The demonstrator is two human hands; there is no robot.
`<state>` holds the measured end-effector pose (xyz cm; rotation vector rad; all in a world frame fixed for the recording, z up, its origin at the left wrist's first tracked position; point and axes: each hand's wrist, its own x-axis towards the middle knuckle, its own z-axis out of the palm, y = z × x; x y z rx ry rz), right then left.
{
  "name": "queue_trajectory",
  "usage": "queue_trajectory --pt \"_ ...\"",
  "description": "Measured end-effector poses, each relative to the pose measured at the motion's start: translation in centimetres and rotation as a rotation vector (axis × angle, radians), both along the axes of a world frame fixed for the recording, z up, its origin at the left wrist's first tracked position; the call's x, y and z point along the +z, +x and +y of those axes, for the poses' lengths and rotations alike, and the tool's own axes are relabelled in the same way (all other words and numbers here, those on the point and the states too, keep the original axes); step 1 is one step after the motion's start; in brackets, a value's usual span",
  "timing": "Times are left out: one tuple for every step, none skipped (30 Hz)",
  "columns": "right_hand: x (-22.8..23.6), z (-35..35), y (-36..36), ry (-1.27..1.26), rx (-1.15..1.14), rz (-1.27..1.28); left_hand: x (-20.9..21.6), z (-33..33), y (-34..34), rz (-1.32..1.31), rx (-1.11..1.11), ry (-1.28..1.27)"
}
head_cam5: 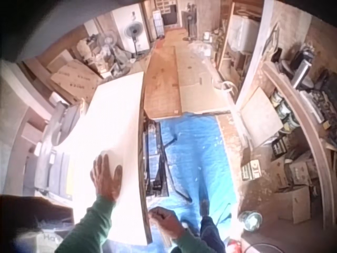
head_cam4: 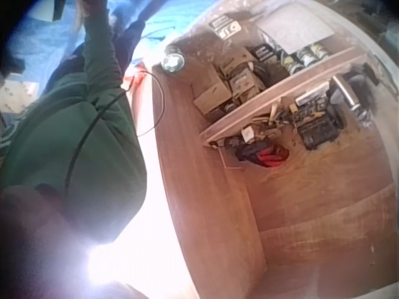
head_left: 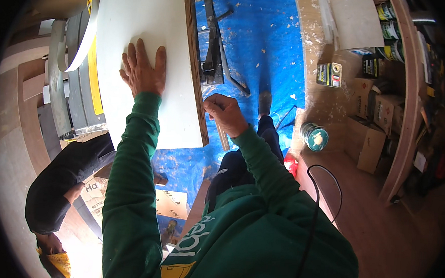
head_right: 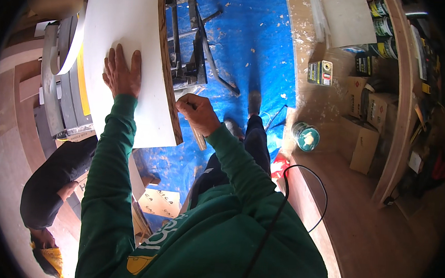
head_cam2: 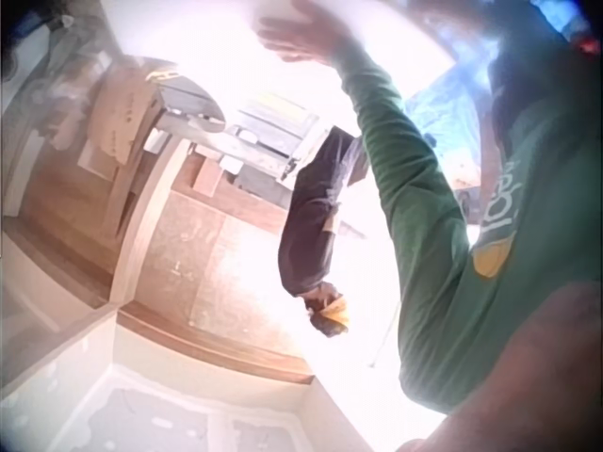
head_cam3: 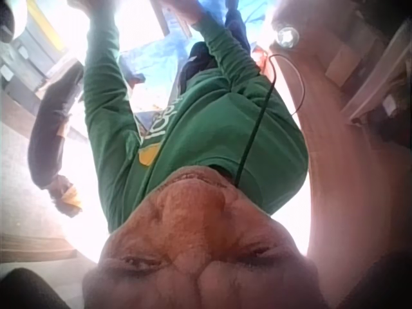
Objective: The person trims a white laminate strip with a utility knife and then sands the edge of a white board using a sanding block.
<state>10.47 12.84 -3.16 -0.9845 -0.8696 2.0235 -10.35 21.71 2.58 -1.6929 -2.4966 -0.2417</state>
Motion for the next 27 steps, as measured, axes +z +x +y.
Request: queue_trajectory --pt "-0.1 0.0 0.0 0.039 -0.002 -0.028 -0.1 0.0 0.0 0.006 -0.003 0.004" --pt "-0.3 0.0 -0.1 0.040 -0.002 -0.028 -0.1 0.1 0.0 0.005 -0.004 0.005" --pt "-0.7 -0.2 -0.3 0.051 -0.020 0.001 -0.1 0.1 0.0 0.008 -0.004 0.006" --pt "-1.1 -0.2 -0.3 0.063 -0.038 0.030 -0.1 0.2 0.0 0.010 -0.004 0.006" --pt "-1.0 0.1 -0.3 0.064 -0.036 0.031 -0.1 0.2 0.0 0.011 -0.002 0.008" --pt "-1.1 0.6 0.0 -0.021 -0.127 0.029 -0.1 0.1 0.0 0.006 0.001 0.003" --pt "-1.1 1.3 0.2 -0.107 -0.218 0.027 0.0 0.1 0.0 0.001 0.004 -0.001" --pt "-1.2 2.3 0.6 -0.172 -0.320 -0.015 0.0 -0.1 -0.1 0.003 0.009 -0.003" --pt "-0.4 3.7 1.0 -0.183 -0.314 -0.190 -0.1 -0.2 -0.2 0.006 0.014 -0.004" --pt "0.2 4.9 0.8 -0.143 -0.285 -0.164 -0.2 -0.3 -0.3 0.010 0.021 -0.006" --pt "0.6 6.3 0.6 -0.097 -0.266 -0.137 -0.1 0.0 -0.2 0.010 0.018 0.000" --pt "0.4 7.7 0.3 -0.094 -0.266 -0.134 0.0 0.1 0.0 0.015 0.007 0.000" --pt "0.2 9.1 0.0 -0.028 -0.208 -0.125 0.1 0.2 0.2 0.020 -0.003 0.000" --pt "0.2 10.4 -0.6 0.035 -0.146 -0.114 0.1 0.2 0.2 0.025 0.001 0.001" --pt "0.2 11.4 -1.0 0.036 -0.143 -0.109 0.1 0.2 0.2 0.024 0.000 0.001" --pt "0.2 12.3 -1.3 -0.037 -0.151 -0.024 0.2 0.2 0.2 0.023 -0.002 0.001" --pt "0.1 12.8 -1.7 -0.117 -0.158 0.056 0.2 0.0 0.1 0.025 0.001 -0.005" --pt "-0.3 13.0 -2.4 -0.016 -0.197 0.106 0.2 0.0 0.1 0.014 0.008 -0.008" --pt "-0.4 12.9 -2.8 -0.022 -0.196 0.106 0.2 -0.1 0.1 0.004 0.015 -0.010" --pt "-0.4 13.0 -3.1 -0.021 -0.207 0.104 0.2 -0.1 0.1 0.005 0.021 -0.010" --pt "-0.4 13.1 -3.3 -0.020 -0.219 0.100 0.2 -0.1 0.2 0.005 0.014 -0.014" --pt "-0.3 13.2 -3.3 -0.020 -0.213 0.100 0.2 0.0 0.3 0.006 0.006 -0.018" --pt "-0.2 13.0 -3.3 -0.065 -0.244 0.168 0.2 -0.1 0.2 0.010 0.016 -0.021" --pt "0.0 12.9 -3.3 -0.111 -0.275 0.235 0.2 -0.2 0.2 0.006 0.012 -0.020" --pt "0.0 12.9 -3.5 -0.115 -0.266 0.238 0.3 -0.3 0.1 0.001 0.007 -0.020" --pt "-0.2 13.0 -3.5 -0.061 -0.247 0.193 0.3 -0.3 0.2 0.000 0.012 -0.022" --pt "-0.3 13.1 -3.5 -0.007 -0.227 0.148 0.4 -0.3 0.2 -0.010 0.017 -0.024"
